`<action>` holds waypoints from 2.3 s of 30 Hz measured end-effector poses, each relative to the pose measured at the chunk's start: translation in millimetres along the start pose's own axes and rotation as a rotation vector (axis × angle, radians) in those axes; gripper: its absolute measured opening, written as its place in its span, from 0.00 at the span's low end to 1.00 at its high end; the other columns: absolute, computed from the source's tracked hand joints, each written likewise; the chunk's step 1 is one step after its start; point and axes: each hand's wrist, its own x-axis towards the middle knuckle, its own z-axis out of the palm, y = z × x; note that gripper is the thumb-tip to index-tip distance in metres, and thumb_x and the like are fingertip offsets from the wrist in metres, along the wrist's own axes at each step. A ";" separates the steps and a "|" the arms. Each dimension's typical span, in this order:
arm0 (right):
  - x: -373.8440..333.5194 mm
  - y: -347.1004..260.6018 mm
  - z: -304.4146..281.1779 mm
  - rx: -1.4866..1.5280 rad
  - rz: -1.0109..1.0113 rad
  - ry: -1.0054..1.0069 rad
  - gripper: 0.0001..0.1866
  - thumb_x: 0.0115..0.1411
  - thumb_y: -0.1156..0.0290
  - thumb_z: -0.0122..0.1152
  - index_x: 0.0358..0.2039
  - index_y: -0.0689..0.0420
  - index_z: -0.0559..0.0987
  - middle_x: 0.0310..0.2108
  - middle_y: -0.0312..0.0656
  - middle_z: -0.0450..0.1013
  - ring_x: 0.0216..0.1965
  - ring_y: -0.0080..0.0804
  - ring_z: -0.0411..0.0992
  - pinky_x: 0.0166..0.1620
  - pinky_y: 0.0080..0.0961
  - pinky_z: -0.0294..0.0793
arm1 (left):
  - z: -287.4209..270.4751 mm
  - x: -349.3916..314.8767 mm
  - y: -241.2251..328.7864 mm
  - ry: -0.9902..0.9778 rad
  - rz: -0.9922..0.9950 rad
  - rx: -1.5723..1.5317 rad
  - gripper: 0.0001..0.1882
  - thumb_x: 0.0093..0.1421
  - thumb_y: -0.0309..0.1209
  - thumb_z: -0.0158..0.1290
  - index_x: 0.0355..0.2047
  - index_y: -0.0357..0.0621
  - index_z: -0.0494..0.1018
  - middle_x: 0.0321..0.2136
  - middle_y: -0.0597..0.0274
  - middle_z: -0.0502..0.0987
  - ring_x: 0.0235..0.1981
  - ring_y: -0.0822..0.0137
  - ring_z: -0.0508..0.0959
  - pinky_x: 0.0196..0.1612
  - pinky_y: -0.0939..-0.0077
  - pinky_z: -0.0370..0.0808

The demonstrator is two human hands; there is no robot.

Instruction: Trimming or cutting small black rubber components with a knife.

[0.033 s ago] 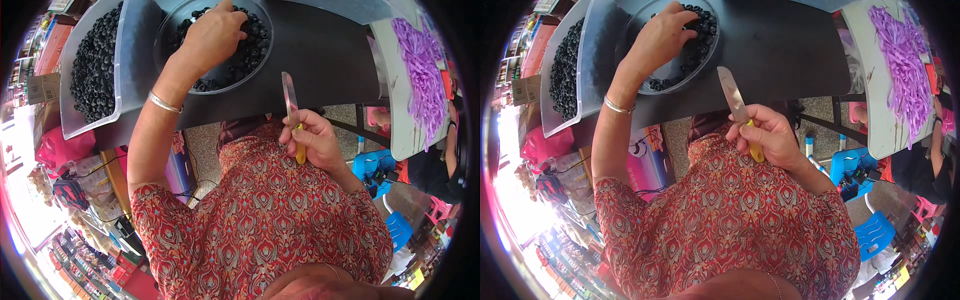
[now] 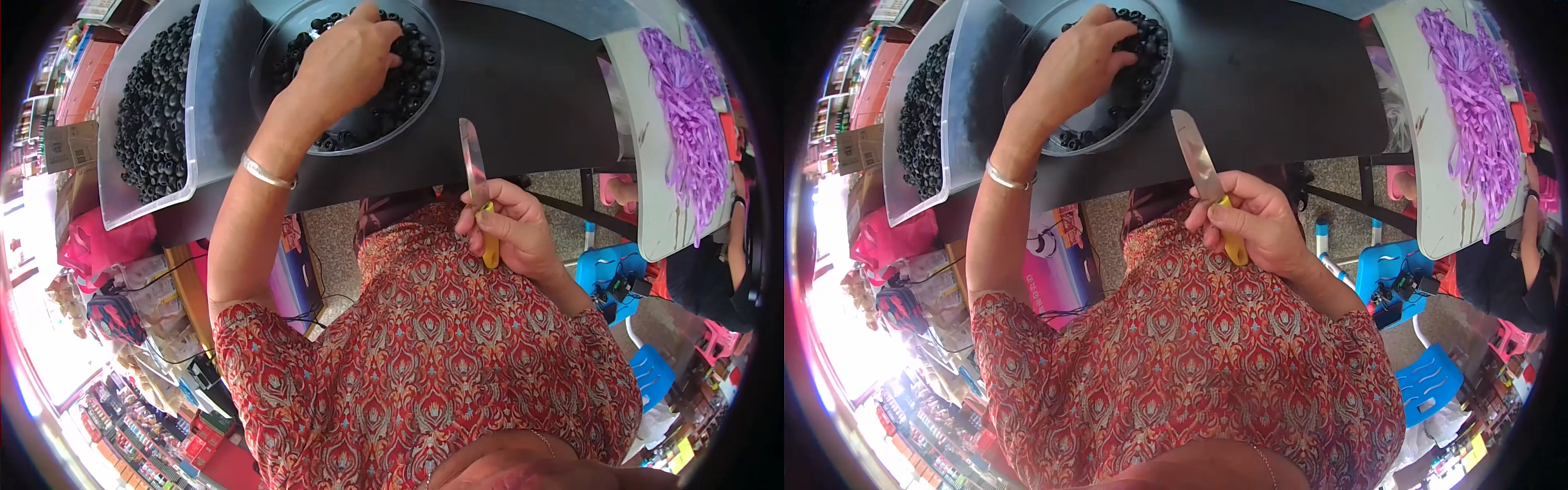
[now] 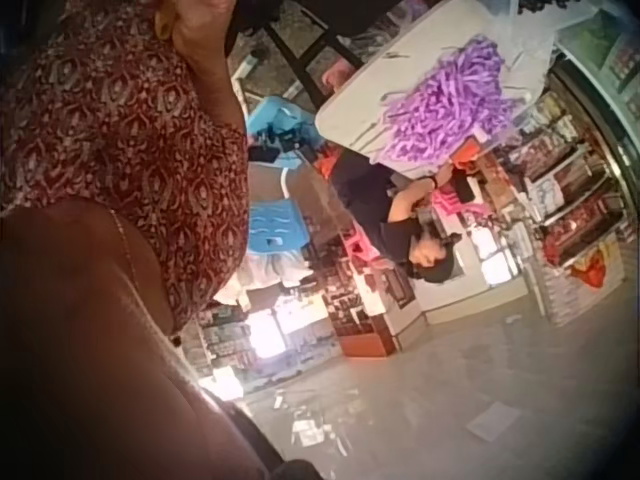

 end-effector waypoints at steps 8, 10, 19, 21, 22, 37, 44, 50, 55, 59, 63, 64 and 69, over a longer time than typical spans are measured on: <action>2.3 1.5 -7.0 0.036 -0.037 0.028 0.12 0.61 0.75 0.52 0.45 0.64 0.70 0.32 0.48 0.74 0.26 0.22 0.72 0.31 0.16 0.74 | -3.3 -37.1 -6.5 0.115 -0.039 -0.051 0.06 0.51 0.23 0.55 0.31 0.39 0.73 0.29 0.54 0.69 0.31 0.51 0.73 0.35 0.64 0.69; 3.2 0.8 -5.6 0.005 -0.019 0.025 0.12 0.61 0.75 0.52 0.45 0.64 0.70 0.32 0.47 0.74 0.26 0.21 0.72 0.31 0.16 0.73 | -2.3 -43.7 -8.9 0.141 -0.058 -0.053 0.06 0.51 0.23 0.55 0.31 0.38 0.72 0.30 0.54 0.70 0.31 0.52 0.73 0.35 0.64 0.70; 10.6 -24.6 4.6 -0.313 -0.228 0.047 0.12 0.61 0.75 0.51 0.44 0.65 0.71 0.32 0.48 0.75 0.25 0.22 0.71 0.29 0.16 0.72 | -4.3 -55.3 -4.7 0.392 -0.114 -0.232 0.13 0.49 0.19 0.55 0.37 0.37 0.74 0.35 0.52 0.73 0.33 0.56 0.76 0.37 0.69 0.73; 16.7 -30.5 9.5 -0.375 -0.306 0.066 0.12 0.61 0.74 0.52 0.44 0.65 0.71 0.31 0.48 0.75 0.24 0.21 0.71 0.29 0.17 0.72 | -7.2 -55.7 1.1 0.433 -0.138 -0.309 0.14 0.50 0.19 0.55 0.39 0.36 0.74 0.37 0.54 0.74 0.32 0.61 0.77 0.36 0.73 0.73; 19.5 -32.8 13.1 -0.436 -0.381 0.079 0.13 0.61 0.73 0.52 0.45 0.66 0.70 0.31 0.48 0.75 0.24 0.21 0.70 0.29 0.17 0.72 | -8.2 -58.2 5.2 0.475 -0.127 -0.460 0.13 0.51 0.18 0.55 0.40 0.36 0.74 0.38 0.56 0.75 0.33 0.66 0.77 0.37 0.76 0.74; 65.3 -44.3 41.0 -0.634 -0.700 0.002 0.09 0.60 0.79 0.53 0.41 0.67 0.74 0.40 0.48 0.73 0.37 0.27 0.74 0.31 0.16 0.74 | 9.2 -83.2 76.4 0.588 -0.221 -1.548 0.13 0.57 0.16 0.52 0.43 0.34 0.73 0.32 0.62 0.76 0.30 0.75 0.76 0.36 0.85 0.73; 70.9 -37.8 47.3 -0.696 -0.793 -0.024 0.11 0.59 0.82 0.53 0.43 0.68 0.73 0.40 0.45 0.71 0.34 0.24 0.72 0.32 0.15 0.74 | 21.3 -87.6 85.6 0.622 -0.208 -1.592 0.15 0.57 0.16 0.51 0.45 0.33 0.73 0.33 0.60 0.76 0.30 0.74 0.76 0.38 0.83 0.75; 73.2 -38.1 51.5 -0.660 -0.796 -0.025 0.12 0.59 0.83 0.53 0.44 0.69 0.73 0.41 0.45 0.71 0.32 0.21 0.71 0.33 0.14 0.72 | 23.3 -88.2 83.6 0.645 -0.104 -1.538 0.13 0.58 0.17 0.51 0.44 0.33 0.73 0.35 0.58 0.76 0.32 0.72 0.77 0.40 0.80 0.76; 72.9 -35.5 50.3 -0.669 -0.835 0.026 0.13 0.57 0.83 0.56 0.44 0.69 0.73 0.39 0.42 0.71 0.31 0.19 0.73 0.30 0.11 0.74 | 28.0 -90.2 85.3 0.681 -0.227 -1.647 0.14 0.58 0.17 0.51 0.45 0.33 0.73 0.33 0.58 0.77 0.31 0.71 0.77 0.39 0.80 0.76; 70.4 -37.4 50.4 -0.675 -0.822 0.010 0.12 0.57 0.83 0.56 0.42 0.69 0.74 0.40 0.43 0.71 0.30 0.20 0.73 0.30 0.12 0.74 | 26.1 -88.7 87.1 0.671 -0.278 -1.752 0.15 0.57 0.17 0.52 0.45 0.34 0.73 0.31 0.57 0.78 0.29 0.71 0.77 0.39 0.79 0.76; 68.5 -40.0 50.3 -0.680 -0.793 -0.031 0.11 0.57 0.84 0.55 0.42 0.69 0.74 0.40 0.45 0.71 0.34 0.22 0.73 0.32 0.14 0.74 | 28.9 -87.0 89.9 0.702 -0.153 -1.777 0.15 0.56 0.18 0.53 0.45 0.34 0.73 0.32 0.56 0.78 0.29 0.71 0.78 0.39 0.78 0.76; 67.2 -41.3 50.0 -0.677 -0.758 -0.045 0.12 0.58 0.84 0.53 0.44 0.69 0.73 0.42 0.47 0.70 0.36 0.24 0.72 0.35 0.15 0.74 | 28.2 -86.8 90.1 0.697 -0.205 -1.764 0.15 0.56 0.18 0.53 0.45 0.34 0.73 0.31 0.56 0.78 0.29 0.70 0.78 0.39 0.77 0.77; 67.3 -41.2 47.8 -0.699 -0.858 -0.012 0.10 0.56 0.84 0.56 0.40 0.70 0.74 0.39 0.45 0.72 0.31 0.20 0.73 0.33 0.13 0.75 | 27.3 -86.2 96.7 0.706 -0.283 -1.802 0.15 0.56 0.18 0.53 0.45 0.32 0.72 0.31 0.56 0.78 0.30 0.68 0.79 0.39 0.75 0.78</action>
